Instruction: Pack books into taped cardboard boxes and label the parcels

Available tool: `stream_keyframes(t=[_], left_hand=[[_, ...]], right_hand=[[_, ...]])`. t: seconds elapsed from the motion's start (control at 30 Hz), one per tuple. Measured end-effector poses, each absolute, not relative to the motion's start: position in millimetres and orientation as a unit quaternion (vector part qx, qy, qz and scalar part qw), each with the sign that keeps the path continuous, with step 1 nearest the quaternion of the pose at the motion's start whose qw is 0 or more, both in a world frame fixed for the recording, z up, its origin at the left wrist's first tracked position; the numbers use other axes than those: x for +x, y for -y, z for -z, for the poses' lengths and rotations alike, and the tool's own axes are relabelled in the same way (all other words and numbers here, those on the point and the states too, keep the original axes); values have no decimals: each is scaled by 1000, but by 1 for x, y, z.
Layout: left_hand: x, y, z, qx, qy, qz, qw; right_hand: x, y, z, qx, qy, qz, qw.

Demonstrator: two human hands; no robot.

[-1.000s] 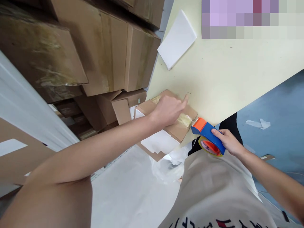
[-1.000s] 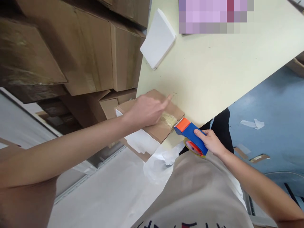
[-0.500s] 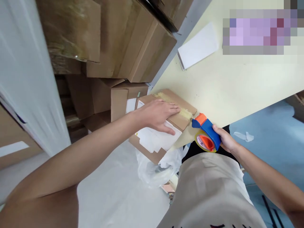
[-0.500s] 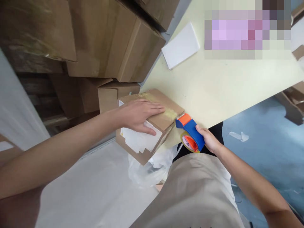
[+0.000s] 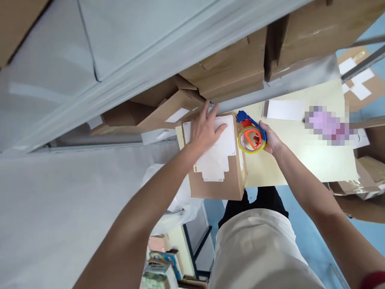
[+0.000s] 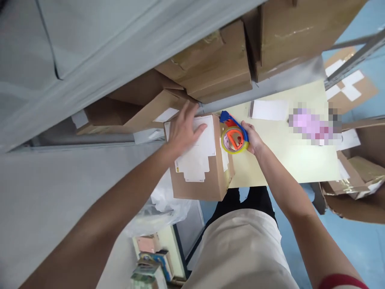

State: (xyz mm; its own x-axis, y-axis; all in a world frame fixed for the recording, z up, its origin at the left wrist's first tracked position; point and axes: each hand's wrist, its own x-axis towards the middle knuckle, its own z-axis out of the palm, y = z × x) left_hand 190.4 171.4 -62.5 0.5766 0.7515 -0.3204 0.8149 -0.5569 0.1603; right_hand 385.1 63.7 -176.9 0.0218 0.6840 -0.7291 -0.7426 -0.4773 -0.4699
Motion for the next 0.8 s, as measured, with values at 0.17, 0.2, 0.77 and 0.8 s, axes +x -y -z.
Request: stream_keyframes(t=[0.17, 0.2, 0.77, 0.8], left_hand=[[183, -138, 73, 910, -363, 67, 187], [183, -136, 74, 909, -365, 63, 189], [193, -138, 77, 890, -412, 101, 169], [193, -139, 77, 889, -412, 104, 171]], right_hand=[[386, -68, 176, -544, 90, -668, 500], [386, -64, 174, -547, 124, -669, 488], [371, 94, 165, -594, 320, -642, 363], [368, 118, 164, -592, 326, -640, 365]])
